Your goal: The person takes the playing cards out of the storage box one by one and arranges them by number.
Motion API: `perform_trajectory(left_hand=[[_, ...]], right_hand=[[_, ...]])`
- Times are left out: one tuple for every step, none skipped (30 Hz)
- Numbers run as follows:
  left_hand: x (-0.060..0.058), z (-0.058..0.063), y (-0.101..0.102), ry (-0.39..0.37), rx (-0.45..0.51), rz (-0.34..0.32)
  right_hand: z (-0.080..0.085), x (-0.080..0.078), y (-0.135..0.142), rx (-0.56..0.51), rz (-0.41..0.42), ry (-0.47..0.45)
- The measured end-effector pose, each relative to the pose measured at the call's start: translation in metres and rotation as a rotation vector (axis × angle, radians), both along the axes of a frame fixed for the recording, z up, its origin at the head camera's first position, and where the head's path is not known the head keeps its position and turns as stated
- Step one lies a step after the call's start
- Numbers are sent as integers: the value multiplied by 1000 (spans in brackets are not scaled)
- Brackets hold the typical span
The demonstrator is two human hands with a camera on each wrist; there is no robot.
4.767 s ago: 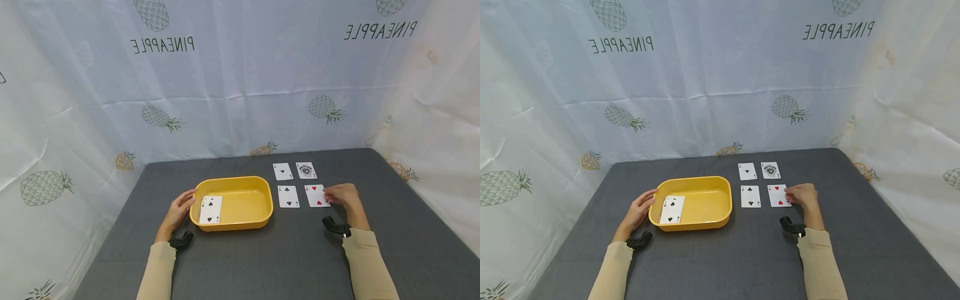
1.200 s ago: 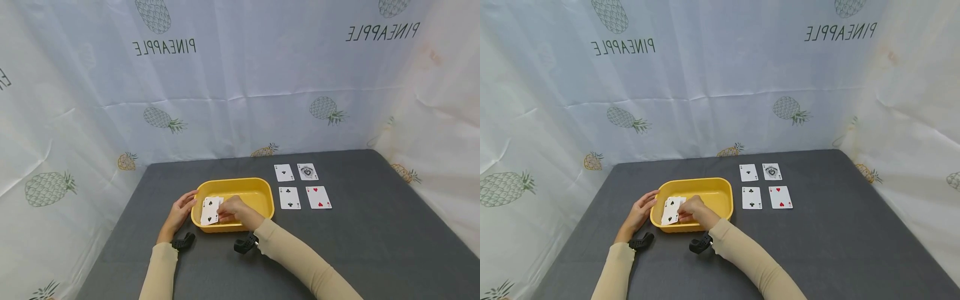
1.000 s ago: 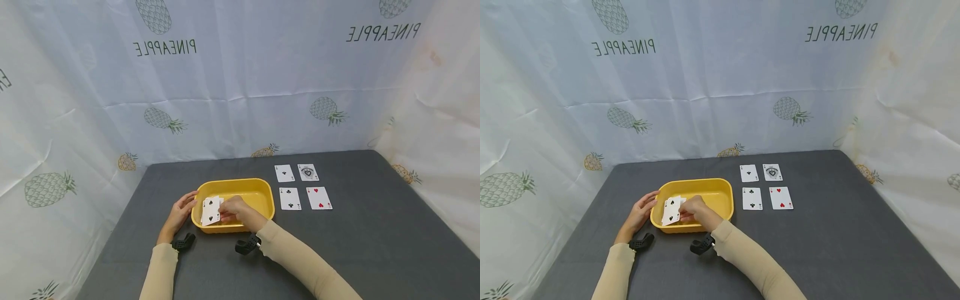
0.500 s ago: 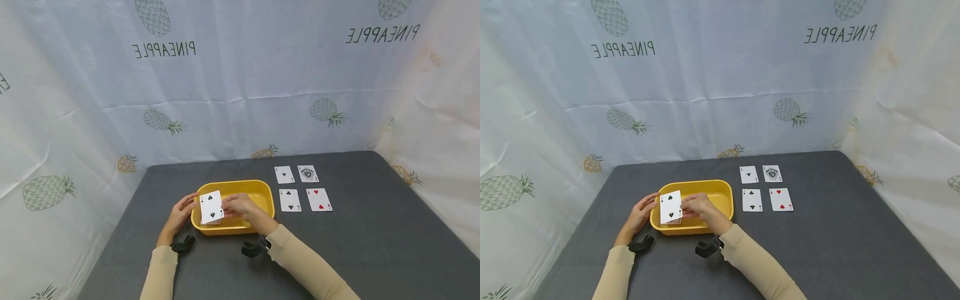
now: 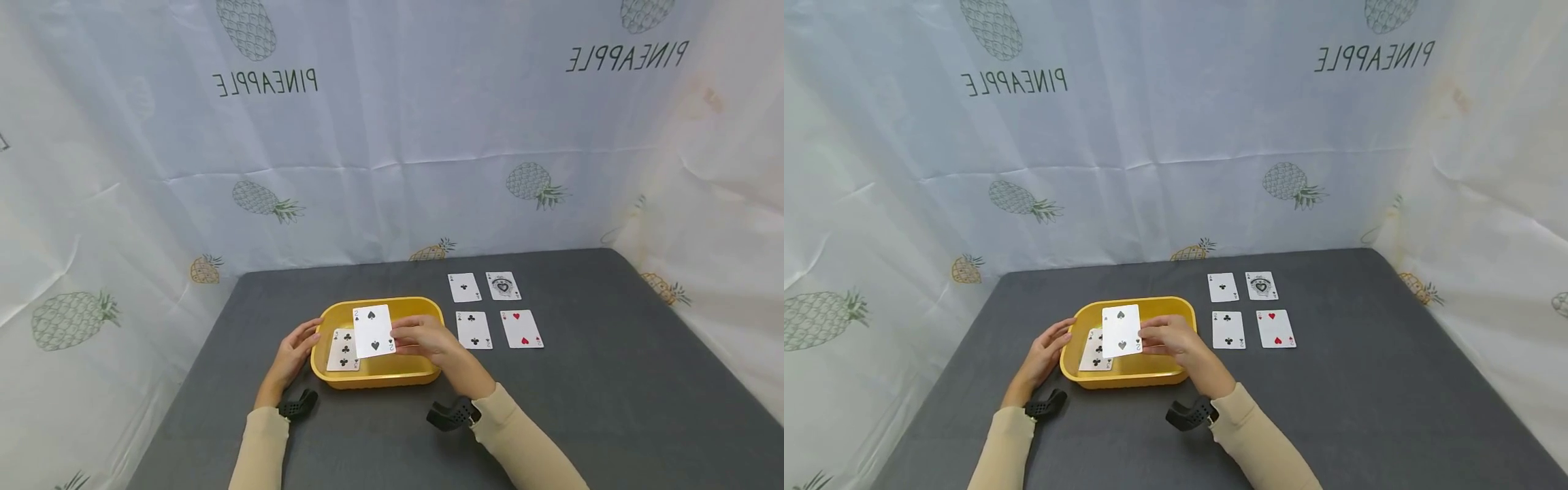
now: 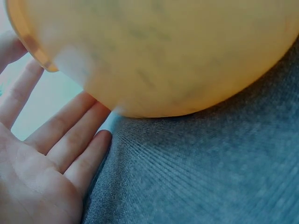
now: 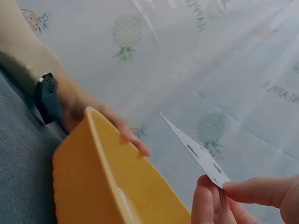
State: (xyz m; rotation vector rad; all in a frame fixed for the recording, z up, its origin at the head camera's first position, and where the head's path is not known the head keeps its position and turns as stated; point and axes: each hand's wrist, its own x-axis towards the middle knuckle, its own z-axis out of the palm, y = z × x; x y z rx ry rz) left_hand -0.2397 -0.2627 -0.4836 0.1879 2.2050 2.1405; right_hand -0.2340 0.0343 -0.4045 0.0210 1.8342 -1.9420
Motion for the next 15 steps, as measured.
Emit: perform_trajectory(left_hand=[[0,0,0,6,0,-1],[0,0,0,13,1,-6],[0,1,-1,19,0,-7],[-1,1,-1,22,-3,-9],[-1,1,-1,28,-4,-11],[-2,1,-1,30,-9,-15],[-2,1,-1,30,-12,-15],[-2,1,-1,28,-15,-15],[-2,0,-1,28,-20,-13],[-2,0,-1,26,-25,-15],[-2,-1,-1,25,-25,-13],[-2,-2,-1,23,-25,-13],[-2,-3,-1,24,-21,-9],[-1,-3,-1,25,-18,-11],[-1,-4,-1,23,-16,-16]], right_hand=[[2,0,4,-5,-1,6],[3,1,9,-11,-1,12],[4,1,14,-16,1,19],[5,0,18,-18,-5,23],[6,0,23,-18,-9,30],[6,0,28,-17,-14,36],[6,-1,34,-9,-15,45],[6,-1,40,0,-17,54],[6,-1,47,16,-20,65],[6,-1,53,38,-31,76],[5,-2,60,63,-42,89],[5,-2,67,90,-55,101],[5,-2,75,115,-69,113],[5,-2,82,138,-86,125],[5,-3,90,159,-105,137]])
